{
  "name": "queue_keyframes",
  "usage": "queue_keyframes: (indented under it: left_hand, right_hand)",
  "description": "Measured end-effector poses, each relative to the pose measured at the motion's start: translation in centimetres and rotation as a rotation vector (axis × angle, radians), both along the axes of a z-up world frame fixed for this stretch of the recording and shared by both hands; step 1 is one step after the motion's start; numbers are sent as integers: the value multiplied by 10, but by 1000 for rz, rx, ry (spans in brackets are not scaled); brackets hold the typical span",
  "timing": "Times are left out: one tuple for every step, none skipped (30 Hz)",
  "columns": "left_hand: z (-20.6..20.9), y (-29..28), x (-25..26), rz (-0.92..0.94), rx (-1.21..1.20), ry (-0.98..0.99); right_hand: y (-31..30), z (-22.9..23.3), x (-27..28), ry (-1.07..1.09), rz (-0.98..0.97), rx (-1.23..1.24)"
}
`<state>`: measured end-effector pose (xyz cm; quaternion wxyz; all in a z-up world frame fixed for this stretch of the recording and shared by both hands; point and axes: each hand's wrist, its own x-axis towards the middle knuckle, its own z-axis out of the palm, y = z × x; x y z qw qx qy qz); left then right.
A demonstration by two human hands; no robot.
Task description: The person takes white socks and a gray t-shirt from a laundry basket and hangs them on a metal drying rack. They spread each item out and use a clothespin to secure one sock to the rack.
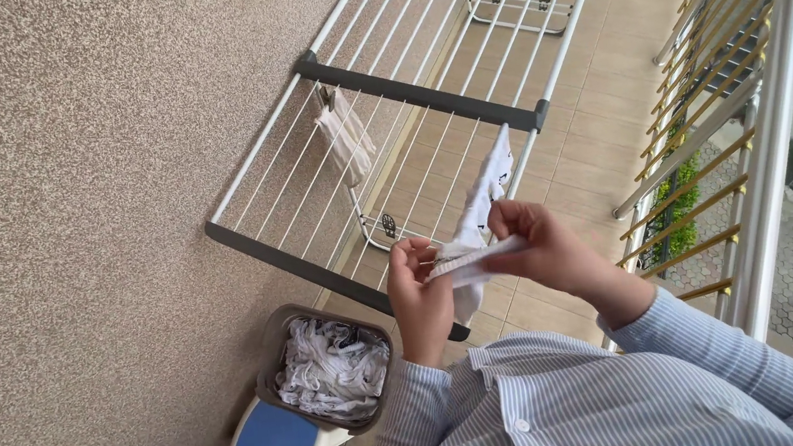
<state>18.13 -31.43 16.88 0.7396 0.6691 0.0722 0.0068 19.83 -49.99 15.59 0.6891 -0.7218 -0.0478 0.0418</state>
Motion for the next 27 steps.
queue_keyframes:
  left_hand:
    - [9,-3,-5,-2,2,1]
    - [17,-6,-10,-86,-45,-54]
    - [25,-9,-16,-171,-92,-109]
    - [16,-10,-17,-169,-90,-109]
    - [7,-10,-19,-229,-86,-173]
    - [-2,-10,-20,-287,-79,-238]
    - [3,-10,-21,-282,-77,-239]
    - [9,-9,-22,-178,65,-178]
    - [15,-8,-22,-73,206,-116]
    - [-5,-4,-16,-69,209,-114]
    - [-25,0,-9,-1,239,-69]
    - [-44,5,-2,67,267,-25]
    - [-43,5,-6,72,269,-24]
    - [-42,4,-9,107,255,0]
    - [-41,5,-12,141,240,24]
    - [-32,0,-17,146,241,25]
    - [-23,-4,-23,120,137,-21]
    - [-14,-9,-29,94,33,-65]
    - [-7,-7,-35,100,34,-64]
    - [1,-6,-41,-55,15,-177]
    - [9,-6,-48,-210,-4,-290]
    - [4,-5,-47,-200,-2,-291]
    - [0,-5,-46,-150,126,-274]
    - [-4,-4,-44,-100,256,-255]
    - [-10,-4,-39,-91,258,-255]
    - [-16,-3,-36,36,374,-197]
    - [-22,-2,-32,163,488,-138]
  right_hand:
    - [-5,-19,10,1,-2,2]
    - [-10,-39,19,-15,-48,-83]
    - [-15,-59,27,-32,-93,-168]
    - [-11,-57,25,-32,-91,-167]
    - [-6,-55,22,8,-75,-62]
    - [0,-53,20,46,-55,44]
    - [5,-42,14,46,-50,46]
    - [11,-30,9,80,-6,141]
    - [16,-18,4,115,38,236]
    - [21,-6,-2,117,42,239]
    - [27,5,-8,147,87,258]
    - [32,17,-13,175,133,276]
    - [30,3,-11,176,139,278]
    - [29,-12,-7,128,148,231]
    - [28,-26,-4,79,158,185]
    - [24,-39,2,80,164,186]
    - [21,-52,9,17,93,21]
    - [18,-65,14,-45,23,-144]
    - [17,-68,16,-44,30,-143]
    - [14,-71,17,-96,-42,-258]
    - [11,-75,19,-149,-115,-372]
    - [14,-59,12,-152,-105,-371]
    - [17,-44,6,-115,-64,-209]
    - [20,-28,-1,-76,-24,-45]
    - [26,-26,-3,-78,-16,-44]
    - [32,-25,-7,5,51,61]
    - [38,-24,-11,89,118,166]
